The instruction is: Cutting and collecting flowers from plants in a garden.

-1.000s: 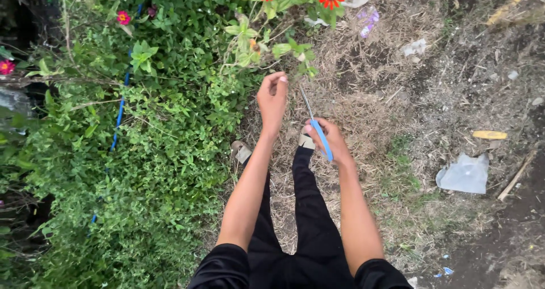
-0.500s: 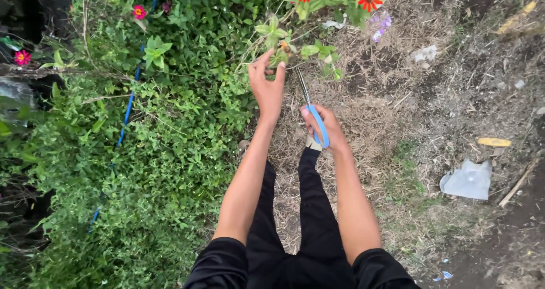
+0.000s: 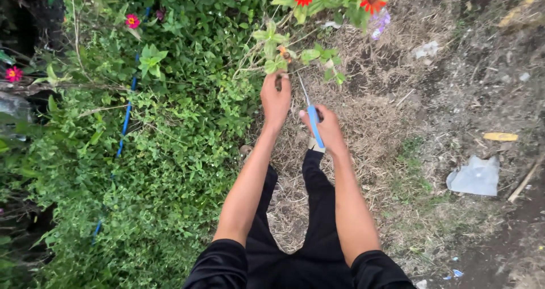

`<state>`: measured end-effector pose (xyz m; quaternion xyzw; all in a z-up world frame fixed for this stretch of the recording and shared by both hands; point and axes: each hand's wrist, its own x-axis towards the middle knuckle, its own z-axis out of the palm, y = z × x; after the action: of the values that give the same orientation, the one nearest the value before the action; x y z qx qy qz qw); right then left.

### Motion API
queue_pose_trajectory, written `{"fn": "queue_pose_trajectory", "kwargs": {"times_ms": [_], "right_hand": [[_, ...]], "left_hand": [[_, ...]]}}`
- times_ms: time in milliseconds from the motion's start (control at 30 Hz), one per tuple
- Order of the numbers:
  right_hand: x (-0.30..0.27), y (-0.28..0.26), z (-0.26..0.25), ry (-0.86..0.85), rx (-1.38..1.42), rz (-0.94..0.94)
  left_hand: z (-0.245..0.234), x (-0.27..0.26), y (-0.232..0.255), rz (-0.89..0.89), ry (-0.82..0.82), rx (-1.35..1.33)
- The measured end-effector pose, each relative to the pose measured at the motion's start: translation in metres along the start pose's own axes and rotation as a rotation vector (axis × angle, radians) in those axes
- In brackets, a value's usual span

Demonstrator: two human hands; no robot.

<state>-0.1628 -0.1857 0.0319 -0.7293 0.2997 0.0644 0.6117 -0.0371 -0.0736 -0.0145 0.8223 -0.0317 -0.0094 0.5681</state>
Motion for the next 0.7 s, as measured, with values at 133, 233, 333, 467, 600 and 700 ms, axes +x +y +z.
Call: {"fn": "queue_pose_trajectory", "kwargs": {"times_ms": [133, 233, 333, 467, 600, 700], "right_hand": [[-0.004, -0.031, -0.004, 0.081, -0.314, 0.007], [-0.008, -0.021, -0.009, 0.053, -0.295, 0.02], [-0.011, -0.007, -0.012, 0.058, -0.309, 0.065], [-0.004, 0.002, -0.012, 0.061, -0.291, 0.125], [0.01, -0.007, -0.004, 0.053, -0.431, 0.101], [0.017, -0.002, 0.004, 0.061, -0.447, 0.045]], "left_hand": [[0.001, 0.009, 0.005, -0.226, -0.102, 0.07], [0.01, 0.008, -0.02, -0.283, -0.143, -0.027], [0.015, 0.001, -0.041, -0.179, -0.147, -0.02], [0.017, -0.005, -0.042, -0.104, -0.161, -0.042], [0.019, -0.012, -0.055, -0.097, -0.147, -0.002], [0.019, -0.015, -0.065, 0.068, -0.099, -0.059]]}}
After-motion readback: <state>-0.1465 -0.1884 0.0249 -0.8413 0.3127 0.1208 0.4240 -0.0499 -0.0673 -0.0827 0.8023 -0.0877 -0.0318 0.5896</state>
